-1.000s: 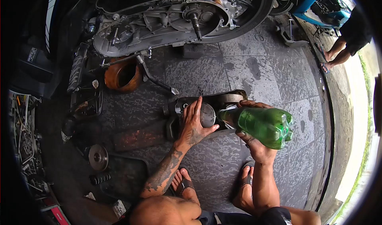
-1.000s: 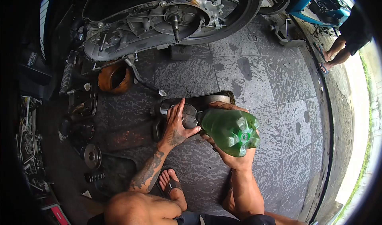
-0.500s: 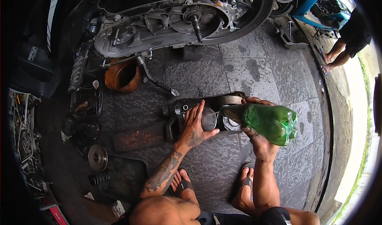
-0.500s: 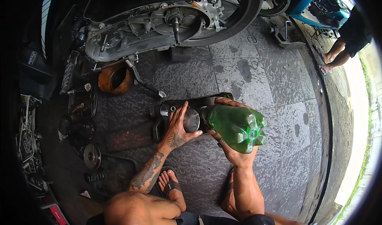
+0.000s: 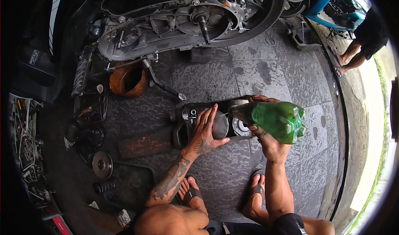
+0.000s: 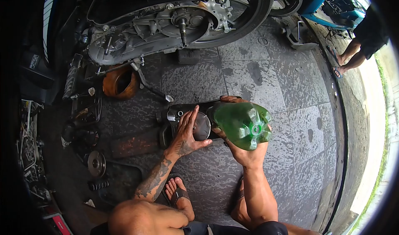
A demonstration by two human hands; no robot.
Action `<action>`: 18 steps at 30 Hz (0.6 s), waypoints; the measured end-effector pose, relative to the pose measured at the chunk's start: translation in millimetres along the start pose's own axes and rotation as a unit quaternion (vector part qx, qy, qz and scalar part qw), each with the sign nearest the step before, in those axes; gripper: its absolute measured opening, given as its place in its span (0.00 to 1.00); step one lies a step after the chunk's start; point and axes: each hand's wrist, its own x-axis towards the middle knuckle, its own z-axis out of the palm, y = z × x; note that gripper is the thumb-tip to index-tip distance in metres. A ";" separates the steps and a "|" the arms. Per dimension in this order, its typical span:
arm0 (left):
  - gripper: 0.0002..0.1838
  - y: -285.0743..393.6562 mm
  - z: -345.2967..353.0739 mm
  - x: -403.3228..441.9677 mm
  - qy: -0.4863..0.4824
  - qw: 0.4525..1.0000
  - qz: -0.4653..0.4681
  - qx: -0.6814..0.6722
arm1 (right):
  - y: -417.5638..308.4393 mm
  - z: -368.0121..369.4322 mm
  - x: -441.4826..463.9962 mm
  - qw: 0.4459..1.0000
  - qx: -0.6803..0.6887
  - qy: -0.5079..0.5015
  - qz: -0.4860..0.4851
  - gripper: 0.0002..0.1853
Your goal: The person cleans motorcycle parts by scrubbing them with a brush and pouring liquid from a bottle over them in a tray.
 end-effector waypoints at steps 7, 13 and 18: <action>0.63 -7.6 2.0 5.1 0.013 1.000 -0.009 -0.006 | 5.5 -16.0 -16.4 0.997 -0.074 0.002 0.032 0.34; 0.63 -12.0 3.3 6.4 0.048 0.998 0.025 0.017 | -2.4 -9.8 -16.2 0.998 -0.055 -0.021 0.025 0.37; 0.65 -16.1 2.7 6.5 0.052 0.998 0.027 0.019 | -4.6 -4.7 -13.4 0.999 -0.030 -0.013 0.032 0.38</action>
